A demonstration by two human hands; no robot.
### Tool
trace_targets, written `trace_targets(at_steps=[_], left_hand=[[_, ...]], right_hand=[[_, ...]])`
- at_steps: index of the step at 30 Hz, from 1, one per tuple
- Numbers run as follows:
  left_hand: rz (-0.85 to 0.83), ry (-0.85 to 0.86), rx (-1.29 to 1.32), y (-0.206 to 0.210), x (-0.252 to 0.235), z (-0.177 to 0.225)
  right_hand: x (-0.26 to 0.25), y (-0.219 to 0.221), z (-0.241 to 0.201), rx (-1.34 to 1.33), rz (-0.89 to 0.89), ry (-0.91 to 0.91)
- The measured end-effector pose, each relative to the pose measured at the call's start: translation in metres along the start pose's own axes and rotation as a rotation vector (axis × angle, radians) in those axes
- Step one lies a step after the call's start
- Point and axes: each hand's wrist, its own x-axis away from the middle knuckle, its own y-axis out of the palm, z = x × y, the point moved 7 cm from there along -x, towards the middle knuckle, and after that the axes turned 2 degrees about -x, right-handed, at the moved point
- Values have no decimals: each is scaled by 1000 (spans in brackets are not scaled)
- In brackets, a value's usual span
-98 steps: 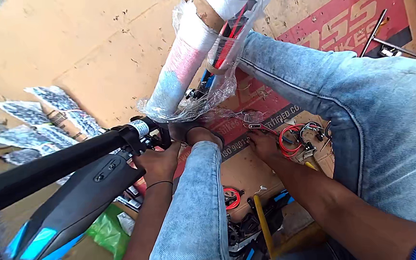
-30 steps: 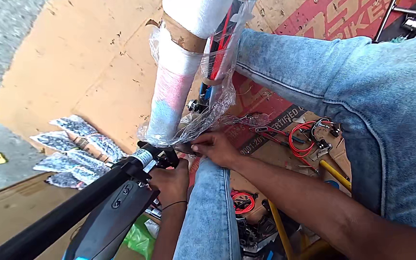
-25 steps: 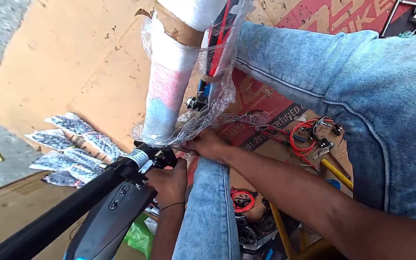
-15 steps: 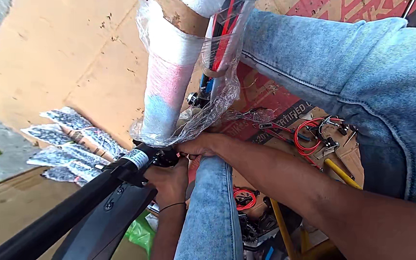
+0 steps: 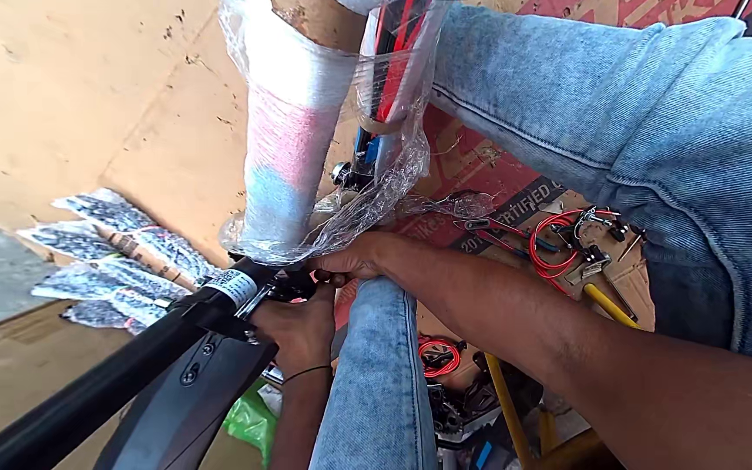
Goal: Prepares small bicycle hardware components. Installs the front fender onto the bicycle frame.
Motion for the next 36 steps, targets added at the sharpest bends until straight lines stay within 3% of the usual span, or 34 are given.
trace_targets(at_steps=[7, 13, 17, 21, 24, 26, 29, 33, 36], left_hand=[[-2, 19, 27, 2, 0, 0], [-18, -38, -8, 1, 2, -4], [-18, 34, -16, 2, 5, -6], [-37, 94, 252, 1, 7, -19], [97, 55, 446, 2, 9, -29], [171, 143, 525, 4, 9, -19], [276, 134, 537, 5, 8, -9], [254, 104, 549, 3, 5, -7], [257, 30, 590, 3, 3, -14]], right_hand=[[-8, -3, 2, -1, 37, -48], [-5, -2, 2, -9, -61, 9], [-10, -2, 5, -60, -85, 6], [-9, -1, 2, -91, -96, 18], [-8, -1, 0, -80, -125, -8], [-7, -2, 1, -73, -107, -5], [-4, -2, 0, -57, -68, -77], [6, -2, 2, -60, -33, -157], [30, 4, -8, 194, -15, -202]])
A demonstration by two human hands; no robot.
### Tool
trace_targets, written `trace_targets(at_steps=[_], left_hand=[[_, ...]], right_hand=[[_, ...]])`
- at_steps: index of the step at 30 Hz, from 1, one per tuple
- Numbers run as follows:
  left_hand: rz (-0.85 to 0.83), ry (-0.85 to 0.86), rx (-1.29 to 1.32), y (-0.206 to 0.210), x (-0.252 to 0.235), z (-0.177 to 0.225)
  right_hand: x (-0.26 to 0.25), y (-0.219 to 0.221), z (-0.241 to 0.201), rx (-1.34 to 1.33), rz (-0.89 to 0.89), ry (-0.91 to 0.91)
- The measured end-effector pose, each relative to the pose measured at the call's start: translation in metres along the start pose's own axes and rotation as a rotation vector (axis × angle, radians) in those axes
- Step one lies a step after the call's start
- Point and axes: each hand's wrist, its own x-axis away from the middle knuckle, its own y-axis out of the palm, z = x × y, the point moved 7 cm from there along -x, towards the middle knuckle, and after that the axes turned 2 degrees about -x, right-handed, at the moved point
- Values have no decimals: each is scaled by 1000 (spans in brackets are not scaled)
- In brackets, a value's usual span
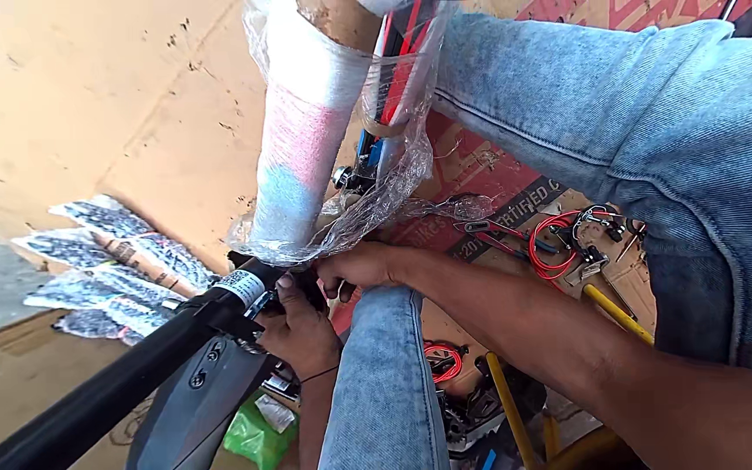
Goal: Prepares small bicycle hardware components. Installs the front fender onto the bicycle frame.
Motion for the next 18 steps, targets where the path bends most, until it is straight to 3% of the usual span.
trace_targets(at_steps=[4, 7, 10, 18], left_hand=[[23, -34, 111, 0, 4, -5], [5, -35, 139, -2, 6, -8], [21, -48, 110, -4, 3, -10], [29, -26, 78, -1, 1, -5]], right_hand=[[30, 9, -22, 349, -33, -28], [26, 9, -17, 119, 43, -116], [18, 8, -7, -115, 58, -13], [18, 8, -1, -266, 104, 129]])
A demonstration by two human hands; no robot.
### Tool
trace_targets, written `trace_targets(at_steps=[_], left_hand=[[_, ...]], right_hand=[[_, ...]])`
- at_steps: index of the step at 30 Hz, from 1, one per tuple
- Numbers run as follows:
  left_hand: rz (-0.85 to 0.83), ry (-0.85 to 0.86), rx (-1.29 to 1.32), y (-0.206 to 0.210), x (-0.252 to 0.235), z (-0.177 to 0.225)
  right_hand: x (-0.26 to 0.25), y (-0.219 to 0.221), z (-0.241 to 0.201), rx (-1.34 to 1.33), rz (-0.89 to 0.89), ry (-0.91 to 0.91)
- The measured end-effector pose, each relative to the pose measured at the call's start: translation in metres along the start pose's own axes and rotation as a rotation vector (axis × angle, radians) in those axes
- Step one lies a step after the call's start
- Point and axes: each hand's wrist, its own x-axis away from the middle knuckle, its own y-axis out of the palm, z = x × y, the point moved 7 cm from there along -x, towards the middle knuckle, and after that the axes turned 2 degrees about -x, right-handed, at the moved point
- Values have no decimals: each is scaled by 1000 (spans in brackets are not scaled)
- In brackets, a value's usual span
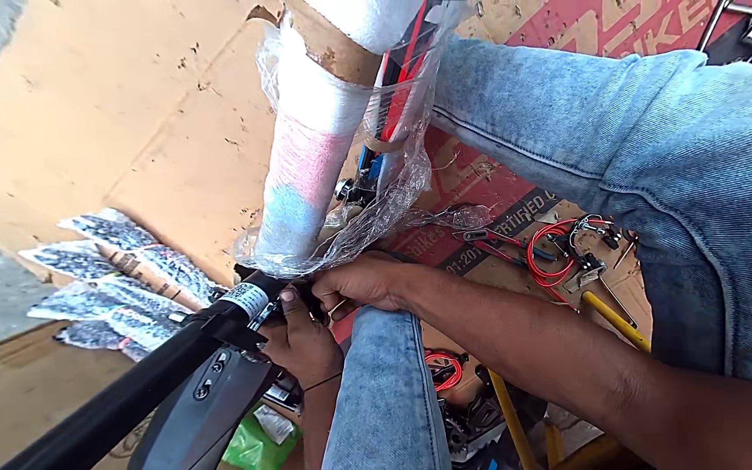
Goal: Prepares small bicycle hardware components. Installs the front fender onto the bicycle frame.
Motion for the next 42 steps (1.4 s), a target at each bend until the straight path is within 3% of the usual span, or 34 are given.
trace_targets(at_steps=[5, 9, 11, 13, 14, 18, 22, 25, 27, 34, 37, 42], left_hand=[[44, -75, -44, -2, -1, -2], [5, -39, 1, 0, -2, -1], [-1, -20, 5, 0, -4, 0], [2, -16, -7, 0, -3, 0], [-5, -15, -13, 0, -3, -2], [-13, -24, -5, -3, -5, -7], [-33, -3, -9, -2, -5, -6], [-48, -29, -17, -4, -5, -8], [-58, -21, -14, -3, -5, -7], [-77, -20, 53, 0, -4, -3], [-89, -32, 27, -1, -4, -5], [-106, -16, 4, -5, -1, -7]], right_hand=[[1, 1, 2, -29, -1, 16], [10, 5, -13, 268, 73, -67], [16, -5, -26, 396, 133, -209], [30, -34, -44, 589, 280, -449], [37, -57, -45, 659, 380, -484], [94, -136, -26, 857, 808, -466], [141, -165, 59, 1049, 1007, -285], [146, -180, 130, 1155, 959, -77], [141, -181, 151, 1207, 874, -63], [88, -168, 131, 1437, 696, -249], [74, -169, 125, 1525, 598, -244], [74, -169, 123, 1503, 607, -233]])
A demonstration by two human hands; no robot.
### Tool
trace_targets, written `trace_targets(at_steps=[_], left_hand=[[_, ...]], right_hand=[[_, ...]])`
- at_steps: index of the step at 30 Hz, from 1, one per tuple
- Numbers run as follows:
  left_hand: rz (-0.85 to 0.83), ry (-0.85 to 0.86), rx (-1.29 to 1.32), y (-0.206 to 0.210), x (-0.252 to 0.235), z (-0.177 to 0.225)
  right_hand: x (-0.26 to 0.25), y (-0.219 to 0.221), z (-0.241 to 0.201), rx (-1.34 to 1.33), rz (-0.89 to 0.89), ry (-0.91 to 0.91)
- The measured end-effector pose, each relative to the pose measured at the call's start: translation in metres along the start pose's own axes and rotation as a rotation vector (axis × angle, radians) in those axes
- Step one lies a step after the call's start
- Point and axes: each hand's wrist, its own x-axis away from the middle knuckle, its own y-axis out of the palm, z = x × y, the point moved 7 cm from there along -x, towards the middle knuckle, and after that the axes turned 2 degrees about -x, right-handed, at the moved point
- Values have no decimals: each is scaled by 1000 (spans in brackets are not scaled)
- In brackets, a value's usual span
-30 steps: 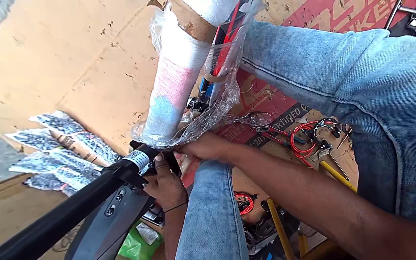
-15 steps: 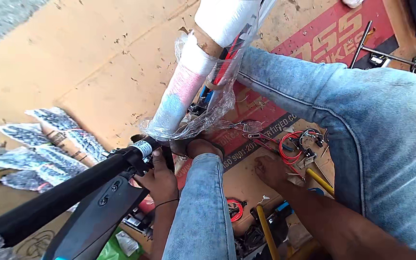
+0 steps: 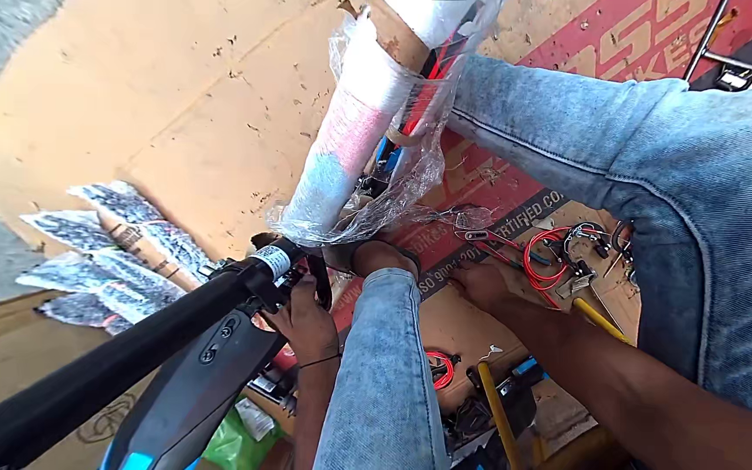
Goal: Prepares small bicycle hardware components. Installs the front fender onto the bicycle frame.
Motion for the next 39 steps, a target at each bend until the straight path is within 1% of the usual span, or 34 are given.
trace_targets(at_steps=[2, 3, 4, 6, 7, 8, 10, 11, 13, 16, 18, 20, 23, 25, 28, 31, 34, 39], left_hand=[[-11, 12, -65, 0, 0, 1], [-16, 14, -105, 0, 0, 0], [-26, 9, -144, -1, -1, 0], [-45, 3, -192, -2, -2, -2], [-62, -1, -210, -2, -2, -3], [-81, -4, -222, -2, -3, -3], [-95, -13, -228, -3, -3, -2], [-98, -19, -237, -3, -3, -2], [-89, -34, -255, -4, -4, -4], [-113, -32, -248, -3, -4, -3], [-126, -20, -219, -3, -4, -2], [-136, -28, -178, -2, -4, 0], [-144, -40, -141, 0, -2, 2], [-142, -14, -116, 2, -3, 4], [-190, 23, -71, 5, -1, 11], [-138, 3, -112, 3, -3, 8], [-142, -11, -113, 3, -3, 7], [-144, -25, -111, 2, -4, 5]], right_hand=[[-1, -6, 3, -79, 13, 31], [-2, -10, 6, -142, 36, 75], [-3, -16, 9, -224, 89, 135], [-6, -34, 7, -415, 307, 235], [-10, -44, -1, -509, 407, 251], [-16, -53, -14, -599, 465, 248], [-33, -70, -49, -790, 504, 161], [-43, -75, -68, -898, 484, 100], [-61, -84, -107, -1104, 362, 22], [-80, -82, -148, -1344, 43, 71], [-92, -70, -162, -1462, -101, 87], [-101, -67, -169, -1454, -190, 90], [-107, -68, -177, -1408, -339, 179], [-111, -66, -184, -1399, -423, 177], [-116, -58, -189, -1399, -473, 155], [-121, -51, -188, -1358, -511, 170], [-122, -50, -190, -1368, -569, 190], [-121, -53, -196, -1481, -516, 132]])
